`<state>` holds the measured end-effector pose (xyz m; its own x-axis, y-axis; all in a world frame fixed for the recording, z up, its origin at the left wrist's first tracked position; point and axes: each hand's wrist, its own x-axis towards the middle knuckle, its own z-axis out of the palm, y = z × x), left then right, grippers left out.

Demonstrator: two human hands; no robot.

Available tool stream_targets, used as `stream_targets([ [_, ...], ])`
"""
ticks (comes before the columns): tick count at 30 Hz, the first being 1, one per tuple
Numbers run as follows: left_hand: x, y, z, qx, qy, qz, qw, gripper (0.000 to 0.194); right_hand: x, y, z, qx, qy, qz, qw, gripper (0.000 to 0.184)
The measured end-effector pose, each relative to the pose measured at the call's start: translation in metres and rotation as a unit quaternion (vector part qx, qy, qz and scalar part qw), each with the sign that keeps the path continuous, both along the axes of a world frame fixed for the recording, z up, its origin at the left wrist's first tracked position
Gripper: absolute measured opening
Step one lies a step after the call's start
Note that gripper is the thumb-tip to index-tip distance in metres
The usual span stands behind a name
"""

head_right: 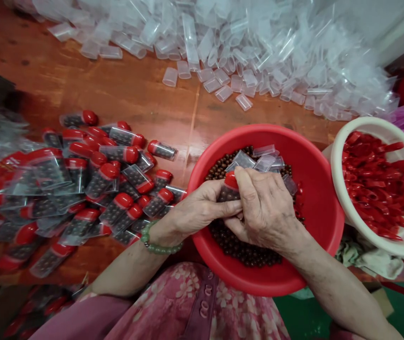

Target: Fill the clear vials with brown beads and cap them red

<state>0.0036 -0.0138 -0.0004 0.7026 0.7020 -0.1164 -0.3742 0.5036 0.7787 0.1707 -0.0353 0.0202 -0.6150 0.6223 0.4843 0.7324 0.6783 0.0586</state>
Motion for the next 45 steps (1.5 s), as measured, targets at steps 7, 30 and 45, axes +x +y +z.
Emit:
stream_targets([
  [7, 0.001, -0.001, 0.005, -0.062, -0.010, -0.009, 0.998, 0.046, 0.005, 0.003, -0.006, 0.042, 0.006, 0.010, 0.999, 0.074],
  [30, 0.003, -0.005, 0.002, -0.099, -0.036, 0.011, 0.994, 0.041, -0.001, 0.006, -0.004, -0.002, 0.030, -0.001, 1.000, 0.069],
  [45, -0.002, -0.012, 0.003, 0.050, 0.049, 0.109, 0.992, 0.036, 0.001, 0.004, -0.001, -0.072, 0.019, 0.040, 0.996, 0.079],
])
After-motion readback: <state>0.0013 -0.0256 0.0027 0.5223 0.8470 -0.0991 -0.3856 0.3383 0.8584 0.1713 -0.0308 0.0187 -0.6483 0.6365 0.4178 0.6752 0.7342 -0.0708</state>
